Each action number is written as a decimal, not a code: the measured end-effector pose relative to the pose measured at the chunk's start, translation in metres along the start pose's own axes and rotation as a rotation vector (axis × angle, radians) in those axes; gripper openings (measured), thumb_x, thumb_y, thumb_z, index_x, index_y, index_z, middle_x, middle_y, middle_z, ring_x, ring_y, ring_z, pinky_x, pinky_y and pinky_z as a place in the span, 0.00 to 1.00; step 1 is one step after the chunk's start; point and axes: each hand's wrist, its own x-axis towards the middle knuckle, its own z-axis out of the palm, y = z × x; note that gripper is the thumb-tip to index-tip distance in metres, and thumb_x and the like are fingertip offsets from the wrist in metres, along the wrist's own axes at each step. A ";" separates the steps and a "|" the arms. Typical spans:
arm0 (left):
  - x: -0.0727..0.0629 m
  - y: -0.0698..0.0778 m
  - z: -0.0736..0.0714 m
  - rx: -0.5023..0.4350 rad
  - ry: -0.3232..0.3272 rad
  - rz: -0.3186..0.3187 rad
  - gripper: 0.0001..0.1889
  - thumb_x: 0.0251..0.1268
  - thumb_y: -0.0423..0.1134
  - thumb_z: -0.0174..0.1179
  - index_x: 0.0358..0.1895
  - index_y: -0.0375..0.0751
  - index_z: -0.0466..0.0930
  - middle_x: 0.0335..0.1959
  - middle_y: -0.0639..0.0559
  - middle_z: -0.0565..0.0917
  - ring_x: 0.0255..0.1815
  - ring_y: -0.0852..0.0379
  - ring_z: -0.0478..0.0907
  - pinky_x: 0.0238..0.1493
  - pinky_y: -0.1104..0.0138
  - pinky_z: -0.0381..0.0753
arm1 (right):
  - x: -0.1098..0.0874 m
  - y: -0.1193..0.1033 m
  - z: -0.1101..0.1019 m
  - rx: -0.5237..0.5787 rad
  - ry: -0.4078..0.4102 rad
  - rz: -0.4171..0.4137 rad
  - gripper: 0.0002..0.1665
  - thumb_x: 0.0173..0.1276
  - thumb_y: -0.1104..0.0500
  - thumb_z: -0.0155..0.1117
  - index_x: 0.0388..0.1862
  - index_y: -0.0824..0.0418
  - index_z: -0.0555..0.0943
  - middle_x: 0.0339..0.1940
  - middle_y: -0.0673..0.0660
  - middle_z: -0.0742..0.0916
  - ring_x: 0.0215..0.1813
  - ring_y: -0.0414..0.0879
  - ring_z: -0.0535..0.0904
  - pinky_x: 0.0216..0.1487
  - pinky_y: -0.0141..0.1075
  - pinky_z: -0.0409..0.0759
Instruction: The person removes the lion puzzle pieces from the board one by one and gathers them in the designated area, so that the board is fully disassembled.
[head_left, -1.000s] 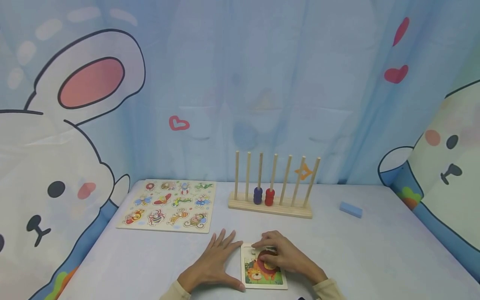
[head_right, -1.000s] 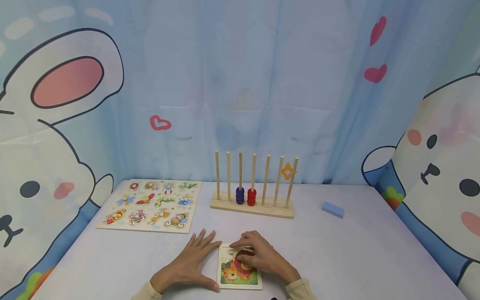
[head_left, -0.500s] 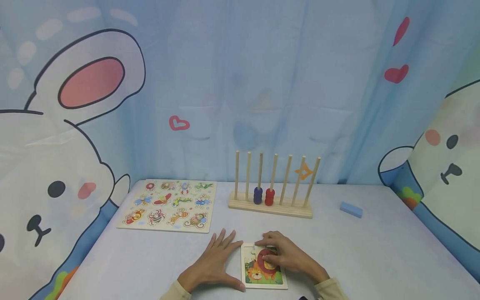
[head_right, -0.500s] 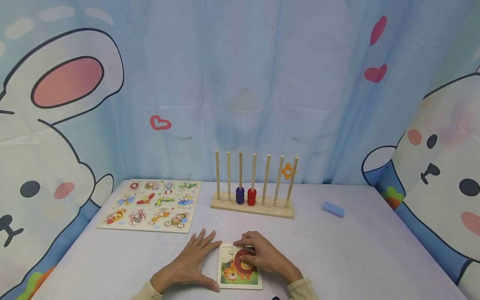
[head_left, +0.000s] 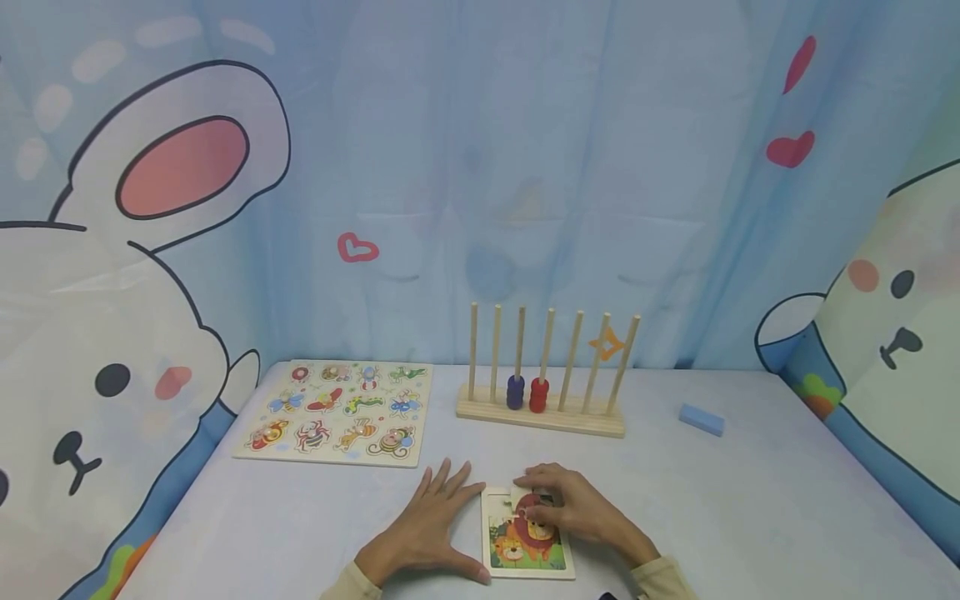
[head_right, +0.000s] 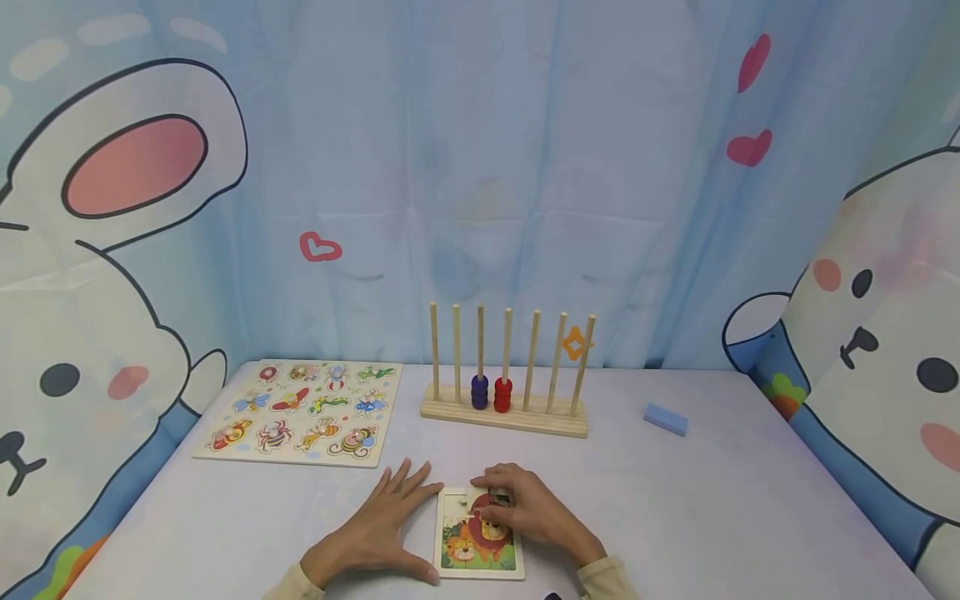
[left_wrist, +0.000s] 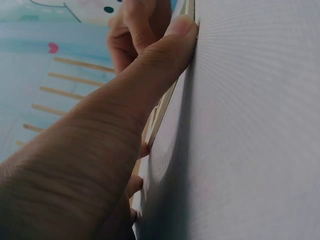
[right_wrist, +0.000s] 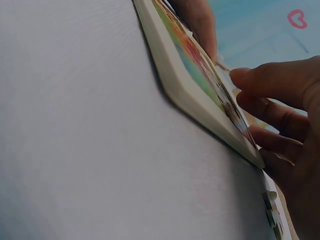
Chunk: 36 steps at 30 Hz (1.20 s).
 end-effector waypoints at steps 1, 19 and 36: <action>0.000 0.000 0.000 0.001 0.001 0.000 0.57 0.34 0.72 0.69 0.73 0.54 0.60 0.77 0.46 0.51 0.77 0.39 0.41 0.75 0.42 0.39 | -0.001 0.000 -0.001 0.003 0.010 -0.009 0.25 0.64 0.50 0.67 0.57 0.61 0.81 0.56 0.58 0.82 0.60 0.57 0.75 0.62 0.58 0.71; -0.002 0.002 -0.002 -0.011 0.008 0.008 0.56 0.34 0.71 0.70 0.72 0.52 0.61 0.77 0.44 0.52 0.77 0.37 0.41 0.74 0.41 0.40 | -0.022 0.011 -0.034 0.062 0.128 0.066 0.23 0.67 0.55 0.64 0.58 0.64 0.78 0.49 0.56 0.87 0.51 0.54 0.83 0.52 0.46 0.82; -0.002 0.001 0.000 -0.001 0.007 0.000 0.57 0.33 0.72 0.70 0.73 0.53 0.61 0.77 0.45 0.52 0.77 0.39 0.40 0.74 0.42 0.39 | -0.066 0.042 -0.068 0.135 0.151 0.185 0.24 0.67 0.56 0.64 0.59 0.65 0.77 0.41 0.56 0.83 0.33 0.35 0.74 0.30 0.29 0.76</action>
